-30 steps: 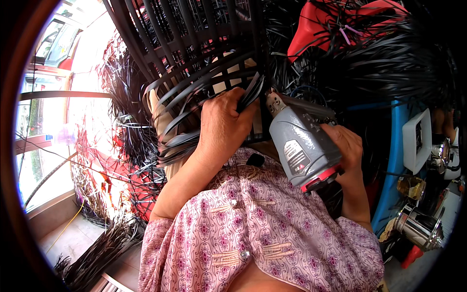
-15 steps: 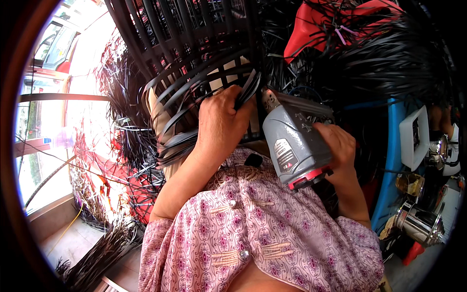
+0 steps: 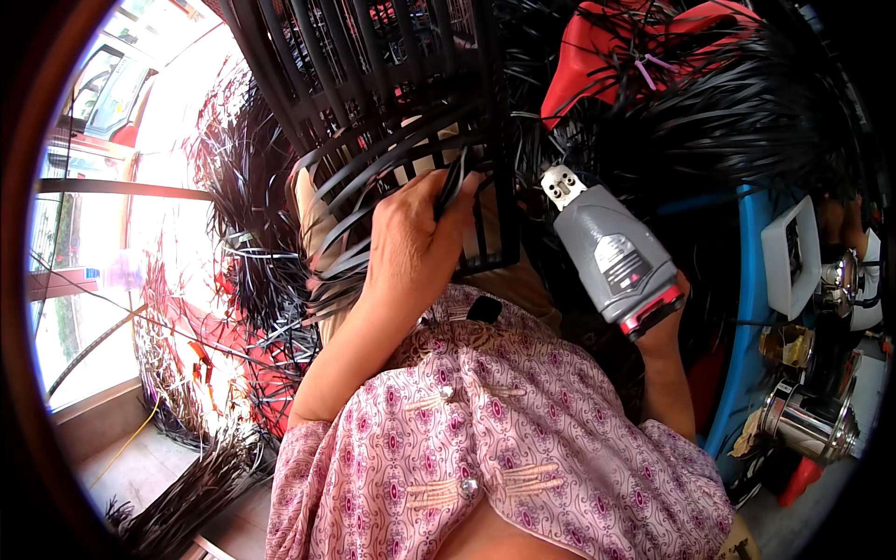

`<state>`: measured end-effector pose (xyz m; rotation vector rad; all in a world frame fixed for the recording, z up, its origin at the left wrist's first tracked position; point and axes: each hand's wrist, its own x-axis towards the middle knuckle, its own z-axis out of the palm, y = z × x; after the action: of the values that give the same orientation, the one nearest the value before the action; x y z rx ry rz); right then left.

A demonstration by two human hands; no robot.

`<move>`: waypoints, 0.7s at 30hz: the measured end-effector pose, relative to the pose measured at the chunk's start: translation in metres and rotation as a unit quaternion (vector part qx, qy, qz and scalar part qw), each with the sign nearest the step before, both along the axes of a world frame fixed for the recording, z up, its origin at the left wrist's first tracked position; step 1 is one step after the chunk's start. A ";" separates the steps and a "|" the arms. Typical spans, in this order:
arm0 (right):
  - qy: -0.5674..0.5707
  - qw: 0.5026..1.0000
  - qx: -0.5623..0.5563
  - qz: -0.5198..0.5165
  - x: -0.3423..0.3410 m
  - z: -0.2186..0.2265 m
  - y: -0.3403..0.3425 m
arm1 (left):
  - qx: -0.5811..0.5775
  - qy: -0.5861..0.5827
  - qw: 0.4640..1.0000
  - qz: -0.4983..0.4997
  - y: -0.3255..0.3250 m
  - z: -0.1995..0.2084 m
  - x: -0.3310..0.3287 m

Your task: The person sits on the floor and weaves black plastic strips into a basket frame. They use a staple gun to secure the strips at intervals, then continue weaving additional strips into the structure.

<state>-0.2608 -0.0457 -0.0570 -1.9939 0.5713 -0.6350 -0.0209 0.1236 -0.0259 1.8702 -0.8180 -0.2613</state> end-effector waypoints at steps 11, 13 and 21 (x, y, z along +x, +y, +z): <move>0.089 0.985 -0.078 -0.125 -0.014 -0.026 -0.010 | -0.352 0.378 0.842 -0.154 0.021 0.037 0.002; 0.098 0.984 -0.082 -0.127 -0.018 -0.029 -0.009 | -0.397 0.443 0.792 -0.138 0.015 0.031 0.000; 0.144 0.967 -0.160 -0.135 -0.034 -0.055 -0.010 | -0.300 0.480 0.814 -0.132 0.004 0.015 -0.007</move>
<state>-0.2947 -0.0554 -0.1117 -2.3554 0.9804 -0.6332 -0.0276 0.1278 -0.0106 0.8179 -0.3528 -0.9175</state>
